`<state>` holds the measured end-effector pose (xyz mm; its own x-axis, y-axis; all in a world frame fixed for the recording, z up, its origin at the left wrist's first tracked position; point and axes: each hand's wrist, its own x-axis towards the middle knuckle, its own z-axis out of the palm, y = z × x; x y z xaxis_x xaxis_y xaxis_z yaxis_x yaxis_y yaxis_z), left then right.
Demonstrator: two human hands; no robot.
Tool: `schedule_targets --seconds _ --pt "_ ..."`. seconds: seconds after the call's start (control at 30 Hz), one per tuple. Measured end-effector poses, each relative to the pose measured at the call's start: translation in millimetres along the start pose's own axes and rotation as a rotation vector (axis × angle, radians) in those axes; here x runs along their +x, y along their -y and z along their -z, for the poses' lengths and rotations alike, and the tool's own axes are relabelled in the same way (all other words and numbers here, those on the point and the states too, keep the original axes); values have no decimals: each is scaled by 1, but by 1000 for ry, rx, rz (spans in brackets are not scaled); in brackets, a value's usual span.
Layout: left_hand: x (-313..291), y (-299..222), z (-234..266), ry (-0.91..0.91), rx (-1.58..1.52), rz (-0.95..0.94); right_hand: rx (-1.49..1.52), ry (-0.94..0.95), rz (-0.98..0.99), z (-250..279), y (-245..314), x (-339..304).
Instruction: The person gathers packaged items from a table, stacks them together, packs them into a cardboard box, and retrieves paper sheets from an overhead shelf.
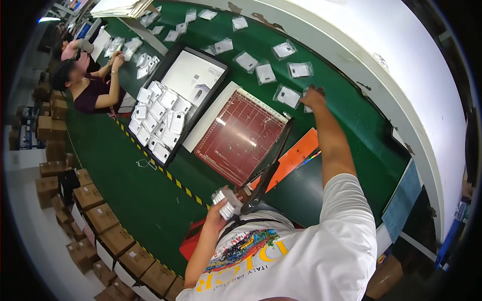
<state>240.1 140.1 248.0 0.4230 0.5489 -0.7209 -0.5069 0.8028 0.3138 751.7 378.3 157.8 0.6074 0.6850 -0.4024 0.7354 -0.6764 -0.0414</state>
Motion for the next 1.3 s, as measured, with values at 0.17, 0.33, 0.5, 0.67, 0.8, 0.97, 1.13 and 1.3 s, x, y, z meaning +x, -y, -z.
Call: schedule_targets --seconds 0.17,0.33,0.5,0.67,0.8,0.97,1.13,1.3 --pt "7 -4 -13 0 31 37 126 -29 17 -2 -36 31" --pt "1 -7 -27 -63 46 16 482 183 -95 22 -29 11" --pt "5 -5 -20 -27 16 45 356 147 78 37 -6 13" --pt "4 0 -21 -11 16 26 949 445 -74 18 11 22" --pt "7 3 -9 10 -8 -42 493 303 -101 23 28 -8" --pt "7 8 0 -11 -60 -37 -148 146 376 21 20 14" --pt "7 9 -1 7 -27 -49 -456 62 631 34 57 -52" --pt "9 10 -1 21 -57 -40 -504 -46 722 8 39 -31"
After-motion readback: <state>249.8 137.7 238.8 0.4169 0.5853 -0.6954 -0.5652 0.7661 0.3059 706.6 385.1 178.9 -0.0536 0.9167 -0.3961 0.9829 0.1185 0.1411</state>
